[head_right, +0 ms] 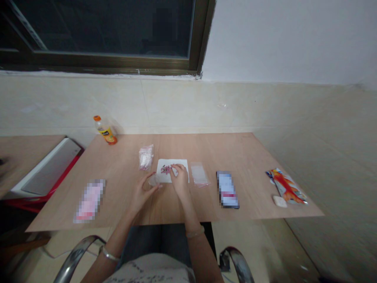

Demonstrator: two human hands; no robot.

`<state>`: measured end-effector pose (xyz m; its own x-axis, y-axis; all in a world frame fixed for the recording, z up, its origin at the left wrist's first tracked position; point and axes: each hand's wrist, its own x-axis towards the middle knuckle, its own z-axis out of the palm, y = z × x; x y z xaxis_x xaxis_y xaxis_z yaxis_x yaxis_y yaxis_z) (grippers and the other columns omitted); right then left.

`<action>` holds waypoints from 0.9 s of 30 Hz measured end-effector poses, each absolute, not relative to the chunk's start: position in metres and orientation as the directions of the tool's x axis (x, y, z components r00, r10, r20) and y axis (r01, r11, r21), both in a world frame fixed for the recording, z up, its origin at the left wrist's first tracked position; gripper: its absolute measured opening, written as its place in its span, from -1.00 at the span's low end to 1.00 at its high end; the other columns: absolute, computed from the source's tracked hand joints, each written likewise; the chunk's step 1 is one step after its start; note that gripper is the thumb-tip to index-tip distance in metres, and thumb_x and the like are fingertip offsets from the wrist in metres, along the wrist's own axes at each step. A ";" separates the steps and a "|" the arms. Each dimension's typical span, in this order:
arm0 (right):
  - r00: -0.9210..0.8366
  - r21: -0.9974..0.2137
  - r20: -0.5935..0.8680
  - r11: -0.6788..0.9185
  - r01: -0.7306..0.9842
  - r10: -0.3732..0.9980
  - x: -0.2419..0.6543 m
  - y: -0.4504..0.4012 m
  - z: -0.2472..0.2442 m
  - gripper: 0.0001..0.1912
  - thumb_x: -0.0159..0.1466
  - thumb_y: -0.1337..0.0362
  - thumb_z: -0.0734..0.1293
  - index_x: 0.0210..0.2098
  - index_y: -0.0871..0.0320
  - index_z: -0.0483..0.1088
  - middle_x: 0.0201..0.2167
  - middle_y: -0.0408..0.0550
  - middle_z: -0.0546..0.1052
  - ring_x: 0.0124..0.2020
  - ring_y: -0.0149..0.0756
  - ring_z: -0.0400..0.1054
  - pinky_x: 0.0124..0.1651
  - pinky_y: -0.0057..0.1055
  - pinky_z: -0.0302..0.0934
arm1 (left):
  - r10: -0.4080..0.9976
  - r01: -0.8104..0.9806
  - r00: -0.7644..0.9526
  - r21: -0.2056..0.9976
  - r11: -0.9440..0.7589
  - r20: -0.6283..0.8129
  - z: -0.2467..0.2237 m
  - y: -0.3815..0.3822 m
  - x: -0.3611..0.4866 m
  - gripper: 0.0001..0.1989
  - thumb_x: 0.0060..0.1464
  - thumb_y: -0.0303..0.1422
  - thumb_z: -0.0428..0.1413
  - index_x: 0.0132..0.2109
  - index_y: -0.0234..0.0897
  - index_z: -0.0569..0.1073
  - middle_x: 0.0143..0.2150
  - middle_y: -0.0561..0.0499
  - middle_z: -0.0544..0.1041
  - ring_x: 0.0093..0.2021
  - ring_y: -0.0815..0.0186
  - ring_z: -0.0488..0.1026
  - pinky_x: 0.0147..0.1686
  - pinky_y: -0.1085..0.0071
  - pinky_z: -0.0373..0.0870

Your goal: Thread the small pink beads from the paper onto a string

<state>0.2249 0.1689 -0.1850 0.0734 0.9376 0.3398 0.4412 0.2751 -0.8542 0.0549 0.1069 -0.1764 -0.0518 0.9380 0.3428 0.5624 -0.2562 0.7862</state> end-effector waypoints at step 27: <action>0.343 -0.930 0.320 0.223 0.292 0.883 0.207 0.151 -0.198 -0.88 0.11 0.22 0.37 -0.40 0.13 0.48 -0.15 0.04 0.47 -0.04 -0.16 0.32 0.07 -0.17 0.17 | 0.945 0.615 -0.053 0.756 -0.224 0.324 -0.175 0.105 0.059 -0.46 -0.04 -0.17 0.22 0.09 -0.16 0.33 0.06 -0.10 0.47 0.07 0.11 0.41 0.06 0.09 0.31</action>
<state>0.2071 0.1508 -0.1979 0.3427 0.8833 0.3198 0.2924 0.2232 -0.9299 0.0588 0.1047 -0.1750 -0.0532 0.9447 0.3237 0.6146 -0.2245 0.7562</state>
